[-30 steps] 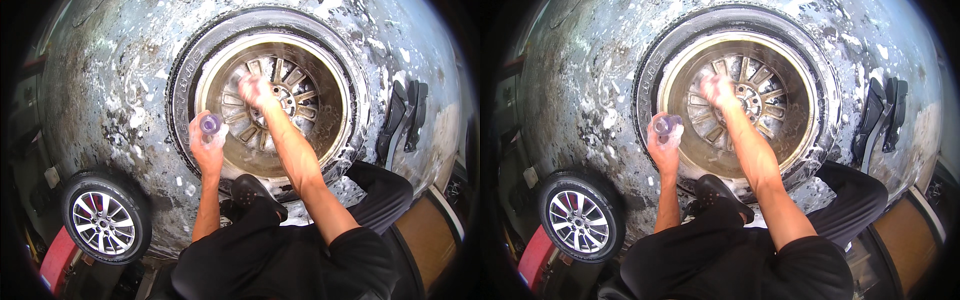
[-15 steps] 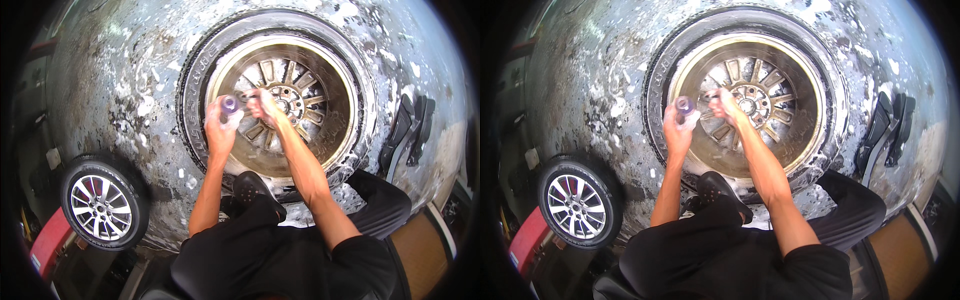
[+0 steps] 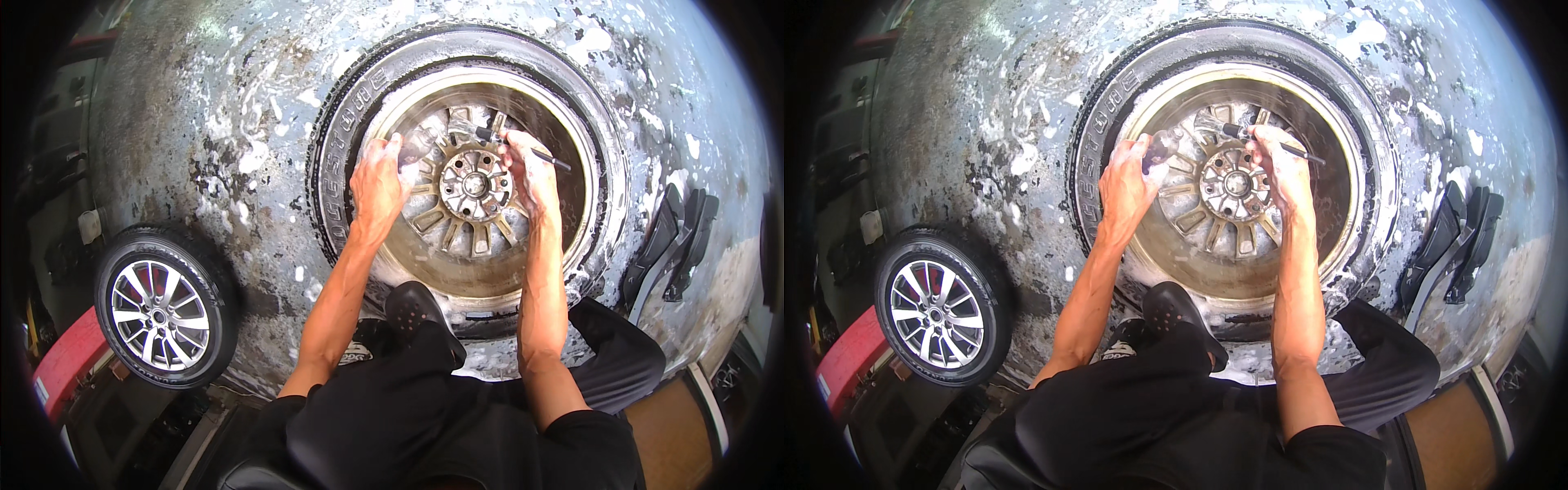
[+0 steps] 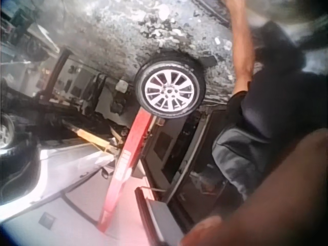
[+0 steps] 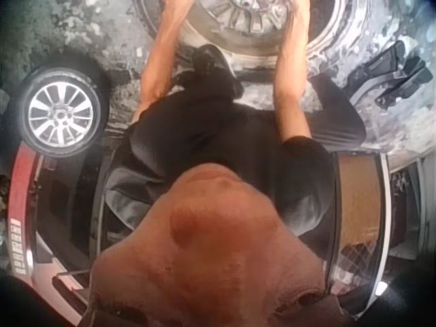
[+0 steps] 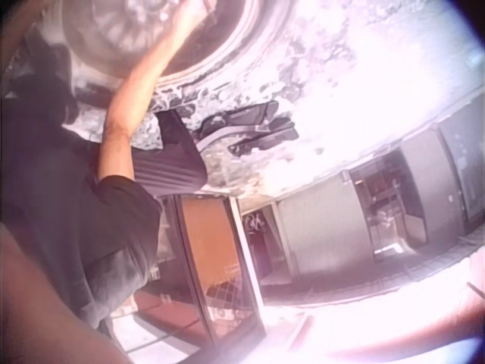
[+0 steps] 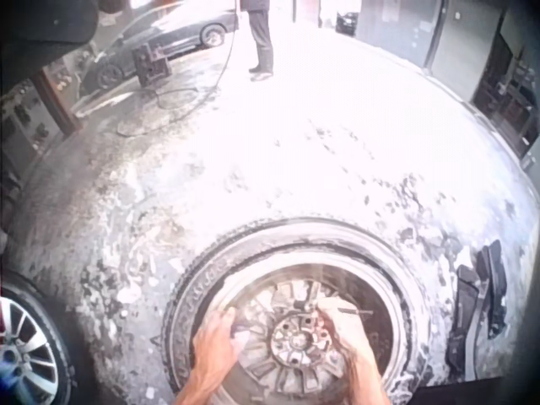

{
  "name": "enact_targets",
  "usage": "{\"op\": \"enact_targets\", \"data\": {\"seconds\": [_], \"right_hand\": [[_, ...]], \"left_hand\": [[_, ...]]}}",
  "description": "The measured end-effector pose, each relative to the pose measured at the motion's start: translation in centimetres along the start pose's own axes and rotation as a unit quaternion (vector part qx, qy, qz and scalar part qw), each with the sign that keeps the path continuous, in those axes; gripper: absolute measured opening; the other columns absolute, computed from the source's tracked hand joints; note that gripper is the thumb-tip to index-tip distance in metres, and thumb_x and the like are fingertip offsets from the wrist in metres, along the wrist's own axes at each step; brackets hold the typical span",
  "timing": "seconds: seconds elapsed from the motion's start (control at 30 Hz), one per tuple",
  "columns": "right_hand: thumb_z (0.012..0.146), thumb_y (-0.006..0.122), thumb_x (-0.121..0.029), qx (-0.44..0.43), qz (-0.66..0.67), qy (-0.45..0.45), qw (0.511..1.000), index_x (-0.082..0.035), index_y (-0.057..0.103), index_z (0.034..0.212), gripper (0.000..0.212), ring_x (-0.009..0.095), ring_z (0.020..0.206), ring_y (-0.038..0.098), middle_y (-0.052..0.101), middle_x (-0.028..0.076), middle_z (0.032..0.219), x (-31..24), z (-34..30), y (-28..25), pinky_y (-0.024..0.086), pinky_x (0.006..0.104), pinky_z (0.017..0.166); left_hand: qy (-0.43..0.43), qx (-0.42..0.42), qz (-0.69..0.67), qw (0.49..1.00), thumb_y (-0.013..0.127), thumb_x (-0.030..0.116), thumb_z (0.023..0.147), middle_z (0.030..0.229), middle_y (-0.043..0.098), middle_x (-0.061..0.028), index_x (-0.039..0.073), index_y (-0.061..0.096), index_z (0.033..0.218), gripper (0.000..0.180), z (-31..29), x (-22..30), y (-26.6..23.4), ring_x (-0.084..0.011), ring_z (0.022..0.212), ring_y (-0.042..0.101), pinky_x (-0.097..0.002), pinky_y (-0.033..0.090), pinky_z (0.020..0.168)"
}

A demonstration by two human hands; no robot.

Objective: The person scrubs a car tire and rim with a brush and cleaning solution, then rolls the tire to clean the sidewall. They continue scrubbing the rim with a small brush and applying solution from a bottle.

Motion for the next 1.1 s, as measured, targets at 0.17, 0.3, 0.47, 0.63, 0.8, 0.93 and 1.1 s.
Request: {"op": "enact_targets", "data": {"seconds": [0.17,0.3,0.47,0.63,0.8,0.93,1.1], "right_hand": [[0.097,0.065,-0.018,-0.034,0.016,0.010,0.999,0.003,0.069,0.110,0.025,0.011,0.067,0.055,0.066,0.007,0.081,0.3,1.3,1.8,0.048,0.0269,0.062],[0.099,0.063,-0.018,-0.036,0.056,0.065,0.996,0.004,0.067,0.109,0.025,0.011,0.065,0.052,0.063,0.005,0.078,1.8,2.0,2.6,0.045,0.0268,0.061],[0.098,0.066,-0.020,-0.040,0.075,0.118,0.989,0.003,0.066,0.110,0.026,0.010,0.064,0.052,0.063,0.006,0.079,3.3,2.8,3.7,0.044,0.0252,0.057],[0.095,0.070,-0.021,-0.019,0.040,0.099,0.994,0.003,0.070,0.107,0.027,0.009,0.061,0.053,0.065,0.006,0.076,2.7,2.6,5.8,0.044,0.0248,0.055],[0.095,0.070,-0.021,-0.019,0.031,0.075,0.997,0.001,0.070,0.102,0.023,0.009,0.060,0.051,0.063,0.004,0.072,2.5,2.9,6.8,0.041,0.0246,0.053],[0.096,0.068,-0.019,-0.024,0.014,0.083,0.996,-0.001,0.068,0.102,0.019,0.008,0.060,0.048,0.061,0.003,0.074,2.6,2.7,7.2,0.039,0.0239,0.054],[0.096,0.069,-0.020,-0.016,0.033,0.091,0.995,0.000,0.067,0.103,0.021,0.009,0.060,0.049,0.062,0.004,0.076,3.3,2.5,7.2,0.040,0.0239,0.054]], "left_hand": [[0.008,0.011,0.035,0.999,0.076,0.018,0.079,0.110,0.065,-0.0154,0.004,0.067,0.121,0.045,0.5,0.3,-0.9,-0.0359,0.096,0.066,-0.0437,0.053,0.081],[0.043,0.021,0.070,0.996,0.076,0.017,0.077,0.106,0.064,-0.0150,0.005,0.067,0.120,0.046,0.7,0.8,-2.1,-0.0359,0.094,0.065,-0.0452,0.052,0.079],[0.043,0.003,0.106,0.993,0.076,0.017,0.075,0.104,0.063,-0.0150,0.005,0.068,0.120,0.047,1.2,0.9,-3.3,-0.0356,0.096,0.062,-0.0456,0.049,0.081],[0.036,0.019,0.124,0.991,0.076,0.017,0.075,0.103,0.063,-0.0149,0.006,0.068,0.121,0.048,1.7,-0.1,-4.3,-0.0344,0.099,0.061,-0.0452,0.047,0.081],[0.034,0.016,0.132,0.991,0.076,0.016,0.075,0.105,0.063,-0.0149,0.006,0.068,0.123,0.049,2.0,-0.7,-4.8,-0.0342,0.100,0.060,-0.0450,0.046,0.083],[0.039,0.013,0.142,0.989,0.075,0.016,0.076,0.108,0.062,-0.0149,0.007,0.068,0.124,0.050,2.0,-1.1,-5.0,-0.0338,0.103,0.059,-0.0451,0.044,0.085],[0.033,0.008,0.155,0.987,0.075,0.016,0.075,0.111,0.061,-0.0144,0.010,0.067,0.126,0.052,2.2,-1.8,-4.8,-0.0325,0.107,0.057,-0.0453,0.042,0.089]]}}
Point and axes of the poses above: each hand's wrist, its own z-axis towards the middle knuckle, its own y-axis out of the palm, x = y × z, the point moved 10 cm from there along z, towards the middle knuckle
